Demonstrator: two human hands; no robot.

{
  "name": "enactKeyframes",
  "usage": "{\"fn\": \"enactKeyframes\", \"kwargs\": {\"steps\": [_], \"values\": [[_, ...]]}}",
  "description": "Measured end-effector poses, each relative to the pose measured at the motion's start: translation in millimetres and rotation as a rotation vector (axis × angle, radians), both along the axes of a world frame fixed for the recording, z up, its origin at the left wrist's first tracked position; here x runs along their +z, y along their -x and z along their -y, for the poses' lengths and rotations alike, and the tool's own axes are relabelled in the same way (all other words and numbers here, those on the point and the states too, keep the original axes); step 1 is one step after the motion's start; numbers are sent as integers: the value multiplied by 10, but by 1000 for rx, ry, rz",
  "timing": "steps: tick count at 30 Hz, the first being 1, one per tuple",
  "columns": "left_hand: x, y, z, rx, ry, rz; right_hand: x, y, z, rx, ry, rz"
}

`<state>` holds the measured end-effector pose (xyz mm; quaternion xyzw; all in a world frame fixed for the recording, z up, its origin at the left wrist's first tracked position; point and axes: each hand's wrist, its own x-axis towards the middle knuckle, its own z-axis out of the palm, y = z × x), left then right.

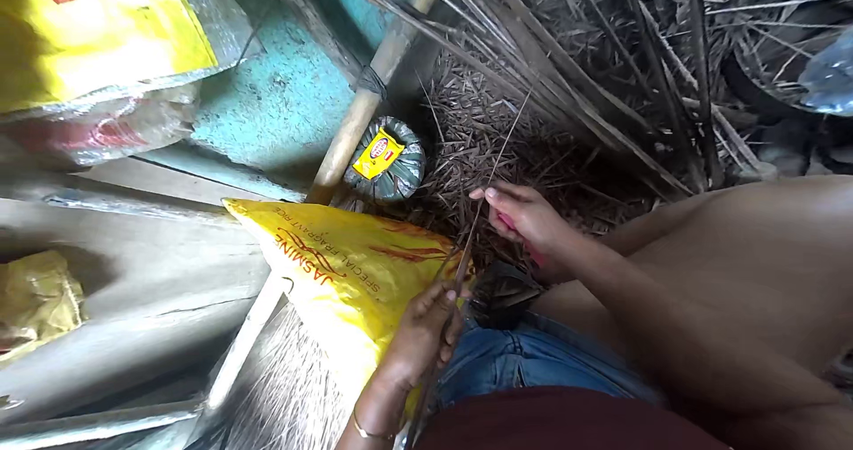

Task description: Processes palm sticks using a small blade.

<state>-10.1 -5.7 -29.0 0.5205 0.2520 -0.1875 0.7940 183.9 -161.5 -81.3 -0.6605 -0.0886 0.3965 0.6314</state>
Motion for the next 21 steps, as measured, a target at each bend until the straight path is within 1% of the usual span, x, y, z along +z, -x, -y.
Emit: {"fn": "enactKeyframes", "kwargs": {"steps": [3, 5, 9, 11, 13, 16, 18, 20, 21], "values": [[-2, 11, 2, 22, -13, 16, 65, -27, -7, -28, -13, 62], [-6, 3, 19, 18, -19, 29, 117, -9, -31, 11, -22, 63], [19, -38, 23, 28, -10, 46, 78, -45, -32, 58, -78, 54], [38, -105, 33, 43, -26, 42, 71, -68, 1, 43, -33, 100], [57, -199, 52, 49, -60, 31, 74, -61, 53, 101, 55, 243], [74, -289, 64, 28, -70, 19, 159, 39, 131, 397, 153, 500], [74, -281, 48, 20, -57, 7, 206, 142, 147, 552, 137, 649], [87, -237, 13, 19, -23, -14, 173, 219, 136, 600, 80, 780], [101, -210, -3, 25, 0, -26, 131, 243, 128, 591, 57, 847]]}}
